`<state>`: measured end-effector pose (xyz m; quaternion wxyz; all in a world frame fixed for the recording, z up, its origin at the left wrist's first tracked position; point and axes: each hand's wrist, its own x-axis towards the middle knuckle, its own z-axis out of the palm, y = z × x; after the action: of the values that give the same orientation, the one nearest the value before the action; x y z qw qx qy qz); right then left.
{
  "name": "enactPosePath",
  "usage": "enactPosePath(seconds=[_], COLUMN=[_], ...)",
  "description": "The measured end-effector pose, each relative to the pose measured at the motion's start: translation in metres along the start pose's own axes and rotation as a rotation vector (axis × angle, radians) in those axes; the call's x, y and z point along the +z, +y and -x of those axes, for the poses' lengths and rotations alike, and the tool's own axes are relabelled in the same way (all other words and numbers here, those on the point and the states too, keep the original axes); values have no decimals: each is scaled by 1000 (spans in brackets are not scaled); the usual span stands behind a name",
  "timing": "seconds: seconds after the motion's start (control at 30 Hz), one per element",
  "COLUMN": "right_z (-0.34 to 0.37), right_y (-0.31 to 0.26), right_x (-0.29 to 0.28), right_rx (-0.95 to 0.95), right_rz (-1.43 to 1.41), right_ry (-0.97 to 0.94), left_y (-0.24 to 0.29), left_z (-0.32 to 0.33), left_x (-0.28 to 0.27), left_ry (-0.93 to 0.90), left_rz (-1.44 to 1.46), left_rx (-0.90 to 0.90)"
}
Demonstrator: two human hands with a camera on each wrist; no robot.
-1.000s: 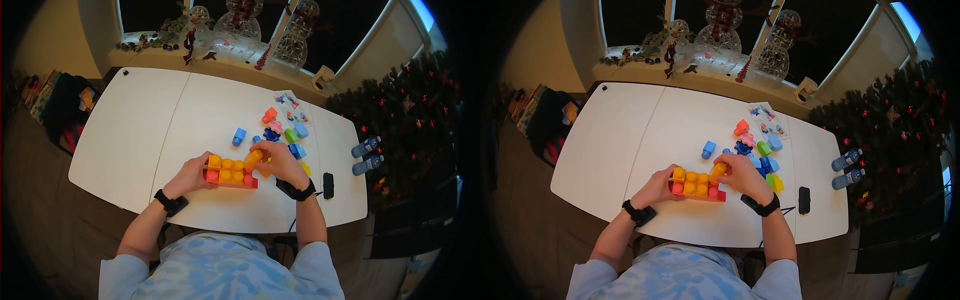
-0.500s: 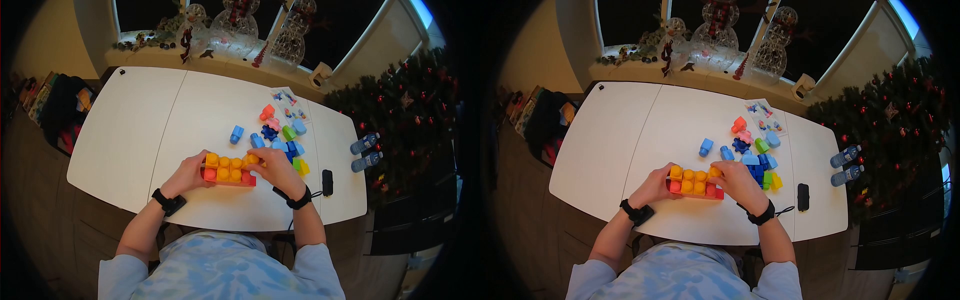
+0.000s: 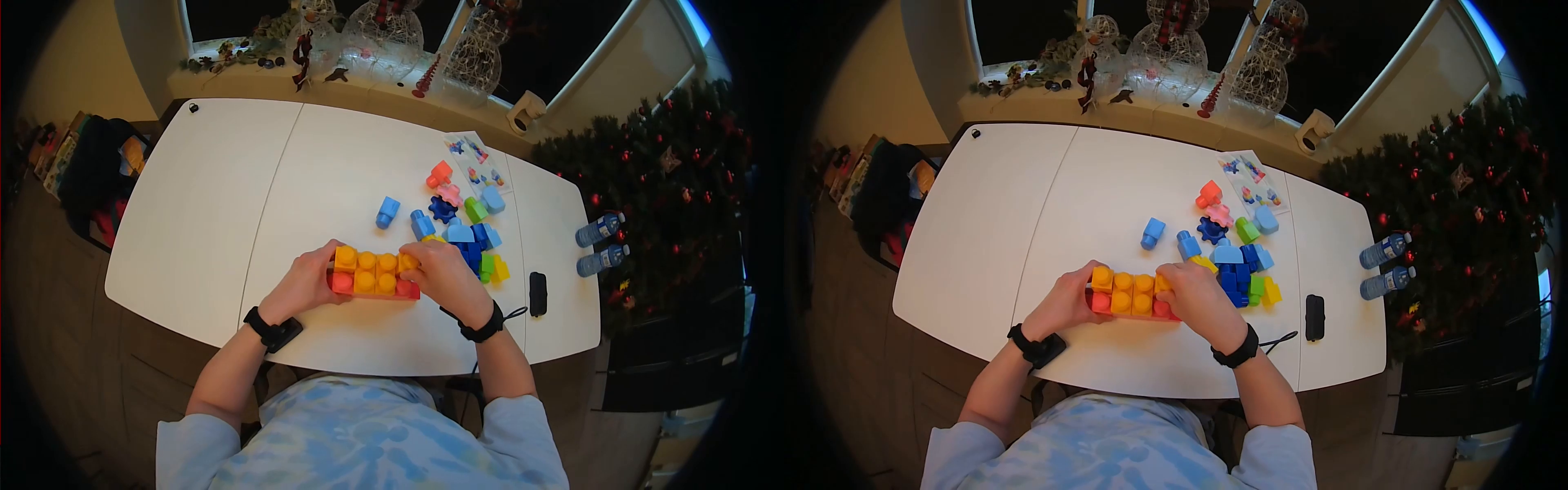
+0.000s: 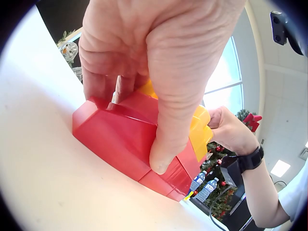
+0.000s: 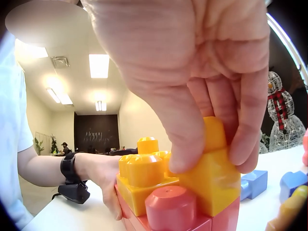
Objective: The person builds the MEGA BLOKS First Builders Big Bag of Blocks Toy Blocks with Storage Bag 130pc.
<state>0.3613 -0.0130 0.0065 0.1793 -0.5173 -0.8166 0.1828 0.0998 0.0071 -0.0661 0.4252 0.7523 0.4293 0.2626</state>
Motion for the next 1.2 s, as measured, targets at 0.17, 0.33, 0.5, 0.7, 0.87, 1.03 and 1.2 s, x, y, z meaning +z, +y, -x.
enactPosePath(seconds=[0.17,0.33,0.5,0.7,0.87,1.03,1.2], right_z=[1,9,18,32,34,16,-1], right_y=[4,16,53,57,57,27,-19], right_x=[4,-14,-15,31,42,-6,-12], right_rx=[-12,130,302,342,361,211,-164], right_rz=[33,-390,-28,269,260,-83,-34], right_ry=[11,240,446,148,157,546,464], left_y=[5,-3,-2,-5,-3,-3,-1], left_z=[1,1,1,2,1,2,1], left_x=[-2,-1,0,0,0,0,-1], left_ry=[9,20,13,23,15,11,20], left_rz=[1,-18,-28,-9,-5,-7,-7], left_rx=[5,5,11,38,31,29,35])
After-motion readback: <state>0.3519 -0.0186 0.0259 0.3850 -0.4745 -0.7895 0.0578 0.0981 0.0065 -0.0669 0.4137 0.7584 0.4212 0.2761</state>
